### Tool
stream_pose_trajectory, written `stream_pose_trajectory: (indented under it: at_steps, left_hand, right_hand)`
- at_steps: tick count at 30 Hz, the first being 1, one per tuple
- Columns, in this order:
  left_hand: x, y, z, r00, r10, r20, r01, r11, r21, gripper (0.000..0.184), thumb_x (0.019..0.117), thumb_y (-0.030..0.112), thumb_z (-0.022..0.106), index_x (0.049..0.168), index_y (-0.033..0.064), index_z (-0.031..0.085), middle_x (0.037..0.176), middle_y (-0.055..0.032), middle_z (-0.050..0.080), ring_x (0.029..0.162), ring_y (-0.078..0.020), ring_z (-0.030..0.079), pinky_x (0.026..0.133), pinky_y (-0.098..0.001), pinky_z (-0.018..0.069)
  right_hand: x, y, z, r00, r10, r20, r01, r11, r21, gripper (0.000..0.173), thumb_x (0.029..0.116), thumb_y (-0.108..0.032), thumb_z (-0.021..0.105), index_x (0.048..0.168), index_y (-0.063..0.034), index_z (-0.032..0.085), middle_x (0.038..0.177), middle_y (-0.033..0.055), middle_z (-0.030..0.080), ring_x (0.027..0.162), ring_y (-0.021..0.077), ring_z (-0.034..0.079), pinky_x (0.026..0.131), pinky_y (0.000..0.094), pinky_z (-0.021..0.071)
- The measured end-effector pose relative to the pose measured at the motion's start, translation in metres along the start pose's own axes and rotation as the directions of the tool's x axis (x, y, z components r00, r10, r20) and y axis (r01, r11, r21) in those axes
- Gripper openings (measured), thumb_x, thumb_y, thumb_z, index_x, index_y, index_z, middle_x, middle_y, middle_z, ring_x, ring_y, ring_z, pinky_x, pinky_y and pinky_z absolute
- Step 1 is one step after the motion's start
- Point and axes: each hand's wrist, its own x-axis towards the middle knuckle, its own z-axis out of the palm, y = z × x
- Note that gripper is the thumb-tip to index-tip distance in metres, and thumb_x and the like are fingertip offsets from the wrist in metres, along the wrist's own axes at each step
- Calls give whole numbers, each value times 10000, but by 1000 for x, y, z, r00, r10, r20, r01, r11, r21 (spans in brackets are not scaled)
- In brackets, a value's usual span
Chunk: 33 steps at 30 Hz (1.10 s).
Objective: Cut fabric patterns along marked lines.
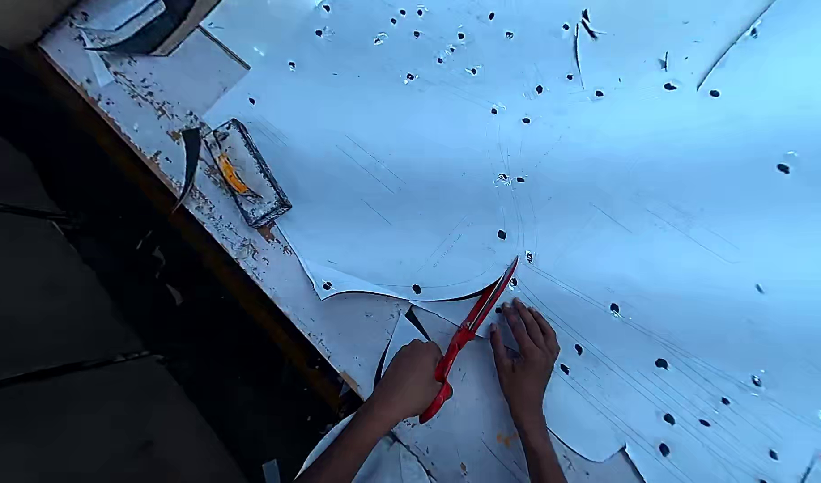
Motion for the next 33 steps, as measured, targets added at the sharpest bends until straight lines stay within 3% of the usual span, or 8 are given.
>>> stream_pose_trajectory:
  at_steps: [15, 33]
  left_hand:
    - [-3, 16, 7, 1000, 1, 5, -1, 998, -68, 306, 948, 253, 697, 1105, -10, 685, 1068, -191, 680, 1037, -346, 653, 923, -536, 512]
    - [2, 15, 10, 998, -27, -50, 22, 996, -90, 243, 944, 230, 707, 1034, 5, 693, 998, -173, 685, 982, -330, 660, 884, -530, 522]
  right_hand:
    - [2, 1, -1, 1000, -24, -11, 25, 999, 29, 357, 961, -353, 652, 1223, -144, 773, 1360, 54, 677, 1303, 322, 571, 1068, 546, 399]
    - [0, 2, -3, 1000, -13, 12, 12, 998, 61, 364, 969, -361, 636, 1247, -161, 762, 1377, 32, 665, 1328, 314, 551, 1102, 568, 367]
